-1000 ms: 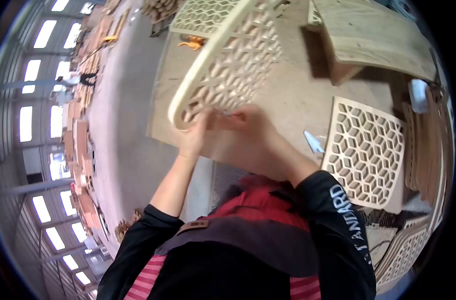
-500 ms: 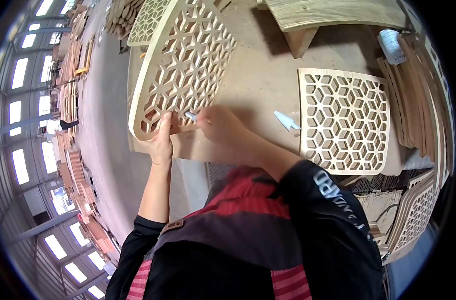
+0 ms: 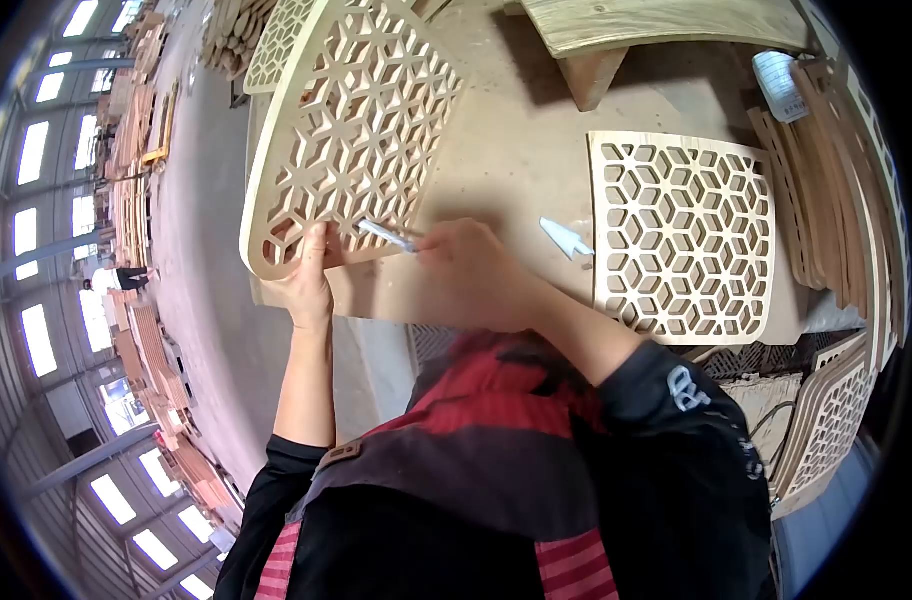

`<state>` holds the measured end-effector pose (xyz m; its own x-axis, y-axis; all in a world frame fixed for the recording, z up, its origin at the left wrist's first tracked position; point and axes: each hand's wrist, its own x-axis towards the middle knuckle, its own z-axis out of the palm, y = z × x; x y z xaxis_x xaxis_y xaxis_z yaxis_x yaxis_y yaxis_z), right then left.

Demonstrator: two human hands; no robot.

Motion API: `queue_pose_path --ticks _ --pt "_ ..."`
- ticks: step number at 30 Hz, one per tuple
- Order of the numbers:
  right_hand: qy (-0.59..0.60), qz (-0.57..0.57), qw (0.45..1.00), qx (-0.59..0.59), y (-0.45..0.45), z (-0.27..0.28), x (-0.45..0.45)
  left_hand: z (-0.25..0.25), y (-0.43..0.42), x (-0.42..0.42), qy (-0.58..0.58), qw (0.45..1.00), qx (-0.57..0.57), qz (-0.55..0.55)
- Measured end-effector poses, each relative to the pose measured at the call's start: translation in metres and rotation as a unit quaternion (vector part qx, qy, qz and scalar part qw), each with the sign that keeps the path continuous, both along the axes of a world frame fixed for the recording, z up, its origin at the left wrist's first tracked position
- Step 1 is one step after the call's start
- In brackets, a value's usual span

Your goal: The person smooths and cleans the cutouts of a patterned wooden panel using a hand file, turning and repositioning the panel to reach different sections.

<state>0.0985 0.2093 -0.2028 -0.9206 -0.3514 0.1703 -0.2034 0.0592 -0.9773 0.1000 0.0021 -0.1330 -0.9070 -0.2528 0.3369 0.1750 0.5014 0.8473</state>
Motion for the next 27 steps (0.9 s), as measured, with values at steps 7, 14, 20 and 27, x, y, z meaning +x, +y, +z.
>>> queue_pose_path --ticks 7,14,20,27 --pt "-0.055 0.027 0.998 -0.006 -0.045 -0.021 -0.028 0.008 0.002 -0.005 -0.017 1.000 0.015 0.004" --pt "-0.336 0.067 0.939 -0.037 0.031 0.024 0.017 0.005 -0.009 -0.008 -0.028 0.999 0.012 0.024" --pt "-0.284 0.066 0.956 0.030 0.037 0.046 0.008 0.004 -0.013 -0.014 -0.023 0.998 0.048 0.025" --pt "-0.183 0.032 0.982 0.034 -0.006 0.036 -0.006 0.006 0.007 -0.004 -0.080 0.985 0.140 0.069"
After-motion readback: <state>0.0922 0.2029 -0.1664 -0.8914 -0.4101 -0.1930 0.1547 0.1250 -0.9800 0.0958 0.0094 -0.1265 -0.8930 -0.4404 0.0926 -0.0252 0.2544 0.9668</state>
